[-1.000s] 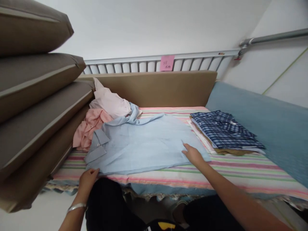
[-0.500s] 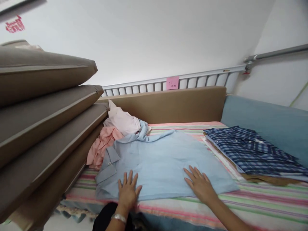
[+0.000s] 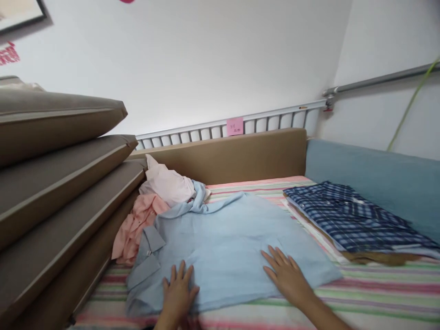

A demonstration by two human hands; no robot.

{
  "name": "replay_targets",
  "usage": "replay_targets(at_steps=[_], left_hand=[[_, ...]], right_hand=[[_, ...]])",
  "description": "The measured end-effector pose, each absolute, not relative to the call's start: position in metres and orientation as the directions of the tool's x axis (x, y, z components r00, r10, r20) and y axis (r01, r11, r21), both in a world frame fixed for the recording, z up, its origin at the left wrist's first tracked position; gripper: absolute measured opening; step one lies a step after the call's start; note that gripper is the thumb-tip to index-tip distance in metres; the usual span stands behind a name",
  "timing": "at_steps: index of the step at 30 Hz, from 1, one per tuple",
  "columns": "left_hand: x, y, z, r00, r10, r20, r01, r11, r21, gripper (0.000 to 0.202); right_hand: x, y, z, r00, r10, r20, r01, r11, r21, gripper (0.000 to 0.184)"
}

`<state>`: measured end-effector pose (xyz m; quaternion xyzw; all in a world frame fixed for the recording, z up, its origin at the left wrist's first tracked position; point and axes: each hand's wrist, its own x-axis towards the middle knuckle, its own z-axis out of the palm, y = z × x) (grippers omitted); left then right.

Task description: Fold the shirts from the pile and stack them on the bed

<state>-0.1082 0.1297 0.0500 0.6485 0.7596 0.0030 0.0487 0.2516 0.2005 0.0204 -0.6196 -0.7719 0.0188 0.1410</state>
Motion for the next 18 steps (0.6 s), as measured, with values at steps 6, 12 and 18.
replay_targets(at_steps=[6,12,18], left_hand=[[-0.144,0.195,0.091,-0.111,0.967,0.228,0.985,0.078,0.152,0.047],[-0.154,0.298,0.099,0.042,0.922,0.384,0.999,-0.037,-0.020,0.043],[-0.147,0.372,0.095,0.074,0.910,0.408,0.976,0.018,-0.218,0.046]], right_hand=[[0.271,0.233,0.053,-0.276,0.953,0.127,0.888,0.303,-0.347,0.044],[0.265,0.322,0.116,-0.289,0.942,0.167,0.938,0.314,-0.146,0.039],[0.227,0.427,0.135,-0.295,0.950,0.107,0.954,0.287,0.081,0.042]])
